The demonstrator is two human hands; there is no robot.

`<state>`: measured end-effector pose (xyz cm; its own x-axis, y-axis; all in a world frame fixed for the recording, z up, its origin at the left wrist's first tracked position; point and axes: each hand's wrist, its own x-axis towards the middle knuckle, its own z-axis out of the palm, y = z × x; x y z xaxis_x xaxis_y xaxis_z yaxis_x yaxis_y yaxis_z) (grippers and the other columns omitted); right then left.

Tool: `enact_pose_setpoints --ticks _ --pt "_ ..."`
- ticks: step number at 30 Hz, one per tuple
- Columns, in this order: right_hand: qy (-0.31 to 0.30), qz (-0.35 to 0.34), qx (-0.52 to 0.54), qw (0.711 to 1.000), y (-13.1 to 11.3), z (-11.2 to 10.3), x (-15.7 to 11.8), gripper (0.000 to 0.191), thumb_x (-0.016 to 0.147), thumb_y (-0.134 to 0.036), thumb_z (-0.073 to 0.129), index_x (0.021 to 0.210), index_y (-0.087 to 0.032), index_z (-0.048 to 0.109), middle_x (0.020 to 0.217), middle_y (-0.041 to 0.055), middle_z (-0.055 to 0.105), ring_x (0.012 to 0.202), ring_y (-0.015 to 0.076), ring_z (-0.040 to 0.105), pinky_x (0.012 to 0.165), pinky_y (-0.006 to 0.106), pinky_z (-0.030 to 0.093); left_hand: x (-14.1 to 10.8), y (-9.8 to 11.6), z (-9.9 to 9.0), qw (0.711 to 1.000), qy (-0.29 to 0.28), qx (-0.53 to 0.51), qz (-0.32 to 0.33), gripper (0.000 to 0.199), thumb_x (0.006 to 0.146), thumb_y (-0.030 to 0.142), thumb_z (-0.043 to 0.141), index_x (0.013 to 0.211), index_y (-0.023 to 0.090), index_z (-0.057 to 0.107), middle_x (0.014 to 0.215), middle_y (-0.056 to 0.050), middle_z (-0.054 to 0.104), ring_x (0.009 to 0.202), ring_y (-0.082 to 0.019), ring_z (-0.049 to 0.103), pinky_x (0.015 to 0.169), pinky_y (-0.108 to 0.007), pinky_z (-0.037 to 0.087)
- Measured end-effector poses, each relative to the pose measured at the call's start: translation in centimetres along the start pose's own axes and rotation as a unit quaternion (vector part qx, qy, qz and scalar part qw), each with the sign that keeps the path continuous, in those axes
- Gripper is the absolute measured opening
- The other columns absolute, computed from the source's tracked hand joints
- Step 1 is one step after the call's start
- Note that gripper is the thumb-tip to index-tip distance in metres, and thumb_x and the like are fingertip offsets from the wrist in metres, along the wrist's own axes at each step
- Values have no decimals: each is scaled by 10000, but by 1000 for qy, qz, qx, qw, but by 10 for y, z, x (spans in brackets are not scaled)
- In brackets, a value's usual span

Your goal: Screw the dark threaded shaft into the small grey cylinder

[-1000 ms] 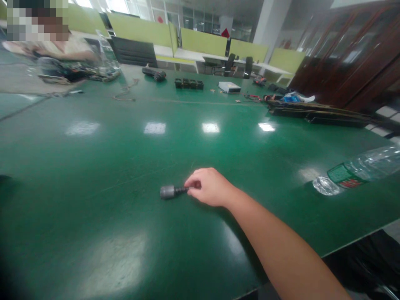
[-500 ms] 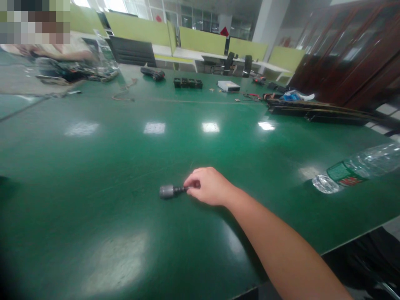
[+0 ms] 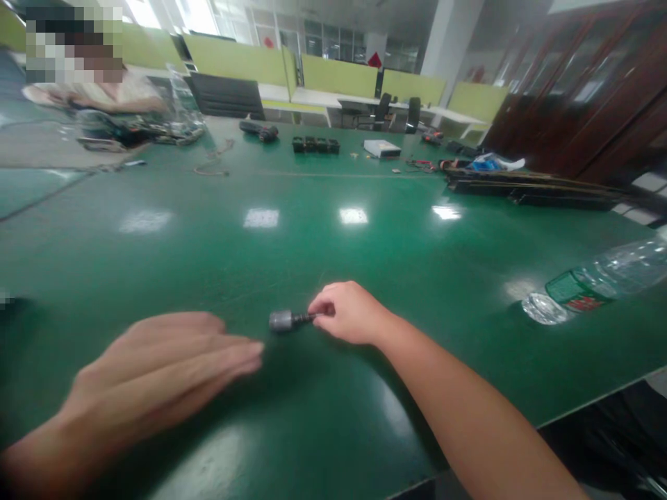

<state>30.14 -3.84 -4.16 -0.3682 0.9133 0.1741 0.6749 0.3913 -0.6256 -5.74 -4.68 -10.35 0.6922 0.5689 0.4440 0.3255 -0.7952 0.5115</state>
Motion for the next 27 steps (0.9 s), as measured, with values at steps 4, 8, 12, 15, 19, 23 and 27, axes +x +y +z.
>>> enact_pose_setpoints --ticks 4,8,12,15,19,23,27 --pt "-5 4 -3 1000 -3 0 0 125 781 -129 717 894 -164 760 808 25 687 714 121 589 663 233 428 140 23 -11 998 -43 34 -12 382 998 370 458 836 196 757 845 -42 720 753 -157 664 709 -261 522" --pt "-6 2 -8 1000 -4 0 -1 119 787 -135 713 890 -167 761 798 24 683 705 122 582 655 233 421 161 29 -9 988 -132 38 -74 480 820 541 689 1145 188 707 871 -30 677 618 -125 553 577 -228 439" --pt "0 -12 -14 1000 -2 0 -2 121 794 -139 699 895 -169 759 798 23 683 705 123 582 659 235 421 157 32 -3 977 -200 31 -62 393 757 466 762 1041 196 735 873 -29 674 729 -153 594 649 -229 449" --pt "11 -16 -12 1000 -1 1 -2 135 784 -136 698 904 -164 754 810 28 686 722 129 587 673 240 429 158 35 4 981 -170 26 -88 249 782 367 735 959 192 738 784 -8 655 657 -133 573 613 -226 427" --pt "19 -26 -4 999 -2 4 -1 189 756 -146 728 943 -163 744 853 37 691 764 142 595 695 246 436 153 34 13 987 -121 -5 -108 272 744 327 762 980 195 730 739 13 633 640 -125 552 590 -215 410" --pt "13 -44 -13 999 -5 7 0 159 773 -156 719 929 -170 746 856 39 695 791 150 599 702 247 430 149 33 18 985 -105 -5 -135 247 732 321 764 922 174 710 689 24 606 600 -114 523 552 -207 380" --pt "15 -50 -13 999 -7 9 0 115 807 -183 701 910 -170 752 852 40 703 801 153 606 713 253 432 150 32 19 988 -103 -2 -111 190 737 300 755 861 168 699 700 18 599 622 -119 530 571 -213 385"
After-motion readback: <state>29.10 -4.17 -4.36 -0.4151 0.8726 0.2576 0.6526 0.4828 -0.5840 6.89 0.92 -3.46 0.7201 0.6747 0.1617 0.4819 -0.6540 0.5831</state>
